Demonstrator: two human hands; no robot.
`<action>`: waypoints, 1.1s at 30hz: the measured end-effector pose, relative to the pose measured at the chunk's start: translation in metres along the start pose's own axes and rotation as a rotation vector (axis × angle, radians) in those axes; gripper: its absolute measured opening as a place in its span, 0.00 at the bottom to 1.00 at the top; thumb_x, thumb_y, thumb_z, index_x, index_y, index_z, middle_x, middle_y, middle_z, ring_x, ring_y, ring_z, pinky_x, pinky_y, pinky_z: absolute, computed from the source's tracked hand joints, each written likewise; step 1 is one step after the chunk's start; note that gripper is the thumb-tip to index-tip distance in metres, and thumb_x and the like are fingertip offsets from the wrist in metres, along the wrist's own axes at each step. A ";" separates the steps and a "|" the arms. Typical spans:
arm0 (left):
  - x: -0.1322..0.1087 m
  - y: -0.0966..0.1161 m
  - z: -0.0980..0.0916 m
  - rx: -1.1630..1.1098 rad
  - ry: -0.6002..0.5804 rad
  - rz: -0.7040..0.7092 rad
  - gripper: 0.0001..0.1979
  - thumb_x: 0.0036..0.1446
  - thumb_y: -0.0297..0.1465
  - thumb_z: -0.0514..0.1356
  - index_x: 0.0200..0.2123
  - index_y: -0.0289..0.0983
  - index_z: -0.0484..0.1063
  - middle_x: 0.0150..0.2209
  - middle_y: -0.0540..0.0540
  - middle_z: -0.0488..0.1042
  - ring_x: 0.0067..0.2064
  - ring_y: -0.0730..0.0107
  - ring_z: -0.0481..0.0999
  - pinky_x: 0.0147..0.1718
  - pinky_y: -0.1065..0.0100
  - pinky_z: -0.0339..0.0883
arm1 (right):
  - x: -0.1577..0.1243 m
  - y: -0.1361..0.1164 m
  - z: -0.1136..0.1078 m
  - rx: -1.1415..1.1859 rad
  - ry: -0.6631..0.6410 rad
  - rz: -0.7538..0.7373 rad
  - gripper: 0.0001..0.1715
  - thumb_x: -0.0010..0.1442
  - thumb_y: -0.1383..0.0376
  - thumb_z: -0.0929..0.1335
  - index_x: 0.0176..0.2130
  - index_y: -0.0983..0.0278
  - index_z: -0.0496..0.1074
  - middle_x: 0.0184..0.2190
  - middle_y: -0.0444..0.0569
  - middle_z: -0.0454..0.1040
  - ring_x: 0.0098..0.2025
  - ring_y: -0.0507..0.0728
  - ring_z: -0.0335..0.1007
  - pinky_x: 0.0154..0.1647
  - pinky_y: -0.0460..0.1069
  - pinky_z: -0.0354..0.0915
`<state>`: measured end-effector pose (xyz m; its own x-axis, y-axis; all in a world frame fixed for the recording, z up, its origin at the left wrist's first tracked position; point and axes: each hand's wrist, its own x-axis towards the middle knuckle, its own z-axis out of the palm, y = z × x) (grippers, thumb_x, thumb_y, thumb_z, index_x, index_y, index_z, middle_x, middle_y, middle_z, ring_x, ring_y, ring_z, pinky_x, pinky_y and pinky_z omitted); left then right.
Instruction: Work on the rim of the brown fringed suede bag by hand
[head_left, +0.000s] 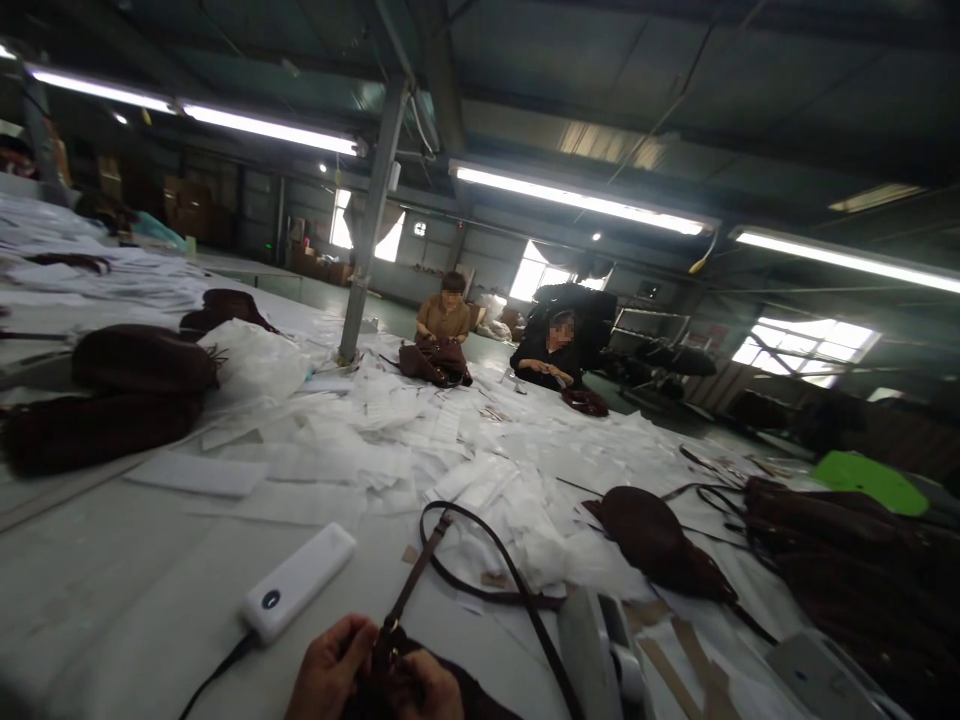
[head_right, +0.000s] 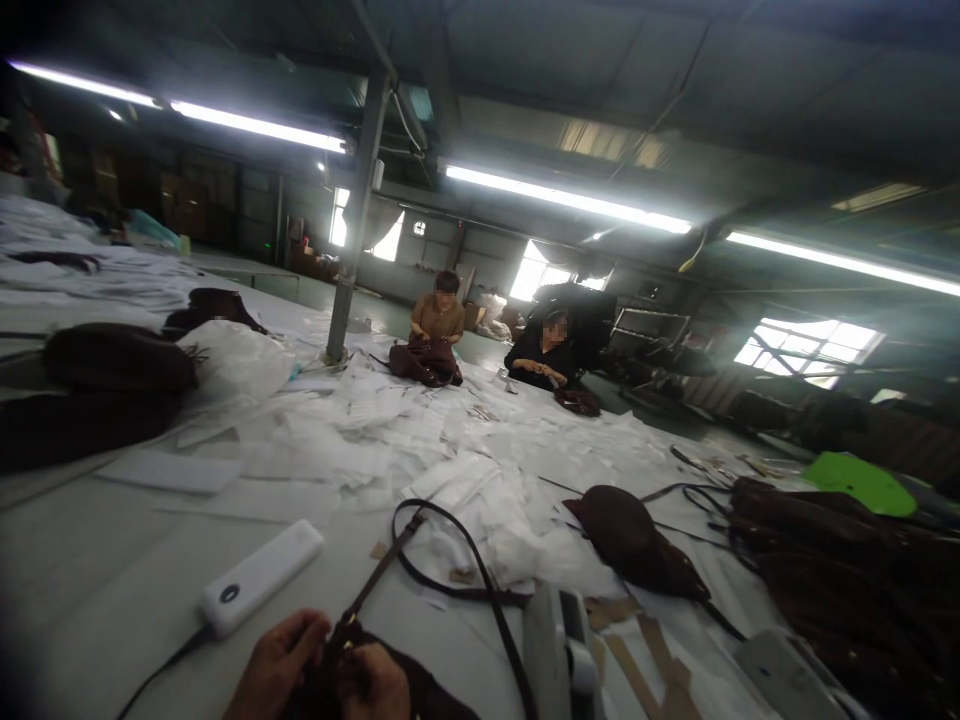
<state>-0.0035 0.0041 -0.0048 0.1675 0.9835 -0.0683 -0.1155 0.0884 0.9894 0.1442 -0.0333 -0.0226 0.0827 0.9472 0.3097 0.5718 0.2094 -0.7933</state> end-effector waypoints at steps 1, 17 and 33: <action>0.000 0.000 0.000 -0.002 0.012 -0.001 0.21 0.50 0.50 0.59 0.23 0.37 0.68 0.17 0.57 0.62 0.19 0.77 0.58 0.18 0.74 0.52 | -0.001 -0.003 -0.003 0.027 0.015 0.024 0.12 0.55 0.58 0.64 0.26 0.62 0.71 0.23 0.44 0.73 0.25 0.54 0.67 0.29 0.45 0.60; -0.007 0.022 -0.002 -0.117 0.000 0.035 0.19 0.57 0.48 0.53 0.31 0.37 0.68 0.21 0.55 0.67 0.21 0.76 0.63 0.22 0.73 0.57 | -0.003 -0.047 -0.017 0.006 -0.175 0.079 0.05 0.53 0.66 0.65 0.26 0.62 0.67 0.22 0.42 0.68 0.26 0.52 0.64 0.27 0.45 0.55; -0.001 0.009 -0.001 -0.247 -0.143 0.047 0.16 0.53 0.42 0.62 0.38 0.36 0.68 0.27 0.52 0.72 0.29 0.70 0.70 0.30 0.70 0.63 | 0.008 -0.076 -0.031 0.048 -0.214 0.178 0.08 0.51 0.66 0.65 0.29 0.62 0.74 0.26 0.45 0.76 0.30 0.56 0.71 0.30 0.46 0.60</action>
<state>-0.0060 0.0045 0.0044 0.2903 0.9568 0.0133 -0.3585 0.0959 0.9286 0.1267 -0.0489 0.0567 0.0014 0.9988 0.0495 0.5242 0.0415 -0.8506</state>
